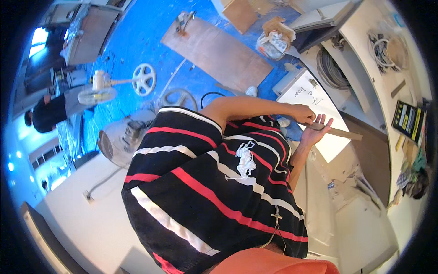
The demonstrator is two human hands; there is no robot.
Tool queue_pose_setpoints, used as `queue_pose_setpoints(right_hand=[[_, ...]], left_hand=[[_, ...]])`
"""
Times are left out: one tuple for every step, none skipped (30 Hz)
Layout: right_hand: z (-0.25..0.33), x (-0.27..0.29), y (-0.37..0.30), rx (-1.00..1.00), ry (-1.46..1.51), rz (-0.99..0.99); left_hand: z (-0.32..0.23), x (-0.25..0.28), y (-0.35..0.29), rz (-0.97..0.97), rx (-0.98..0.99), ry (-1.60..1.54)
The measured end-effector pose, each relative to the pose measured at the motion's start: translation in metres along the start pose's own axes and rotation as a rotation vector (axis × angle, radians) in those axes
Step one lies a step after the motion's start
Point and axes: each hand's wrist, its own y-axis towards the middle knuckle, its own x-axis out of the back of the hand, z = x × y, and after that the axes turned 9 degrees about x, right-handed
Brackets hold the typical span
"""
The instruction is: The person handles several cabinet door panels and a strip of edge banding in a room under renovation. They lift and position the panels against a cabinet frame, then use scissors to cut the edge banding and apply it to a panel edge.
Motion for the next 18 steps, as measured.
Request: queue_pose_setpoints(right_hand=[[0.002,0.012,0.003,-0.006,-0.024,0.030],[0.009,0.025,0.009,-0.046,-0.018,-0.018],[0.015,0.039,0.018,-0.094,0.009,-0.078],[0.023,0.054,0.030,-0.133,0.024,-0.162],[0.033,0.067,0.044,-0.096,0.057,-0.112],[0.046,0.084,0.055,-0.073,0.094,-0.083],[0.059,0.099,0.067,-0.065,0.125,-0.072],[0.071,0.113,0.074,-0.062,0.141,-0.107],[0.081,0.126,0.078,-0.049,0.122,-0.063],[0.093,0.136,0.085,-0.036,0.093,-0.065],[0.103,0.145,0.088,0.000,0.071,-0.027],[0.109,0.152,0.089,-0.016,0.010,-0.112],[0.116,0.157,0.089,-0.009,-0.045,-0.154],[0.120,0.160,0.090,-0.019,-0.105,-0.198],[0.123,0.161,0.088,-0.014,-0.107,-0.157],[0.124,0.161,0.086,-0.024,-0.152,-0.150],[0.122,0.159,0.083,-0.034,-0.194,-0.140],[0.120,0.155,0.081,-0.028,-0.248,-0.139]], left_hand=[[0.002,0.000,0.000,0.083,0.062,-0.035],[0.003,0.002,0.000,0.177,0.111,-0.067],[0.005,0.004,-0.001,0.179,0.052,-0.014],[0.006,0.006,0.000,0.224,0.103,-0.046],[0.009,0.011,0.001,0.304,0.132,-0.104],[0.010,0.013,0.004,0.350,0.187,-0.141],[0.012,0.017,0.006,0.388,0.196,-0.159],[0.013,0.021,0.009,0.397,0.238,-0.167],[0.014,0.024,0.011,0.432,0.295,-0.183],[0.014,0.027,0.013,0.400,0.273,-0.138],[0.013,0.030,0.016,0.395,0.264,-0.099],[0.013,0.034,0.017,0.396,0.244,-0.067],[0.012,0.037,0.018,0.380,0.251,-0.018],[0.011,0.040,0.017,0.387,0.262,-0.005],[0.010,0.043,0.013,0.385,0.254,0.004],[0.010,0.047,0.010,0.363,0.247,0.021],[0.010,0.052,0.003,0.382,0.250,0.009],[0.012,0.057,-0.007,0.392,0.250,-0.045]])
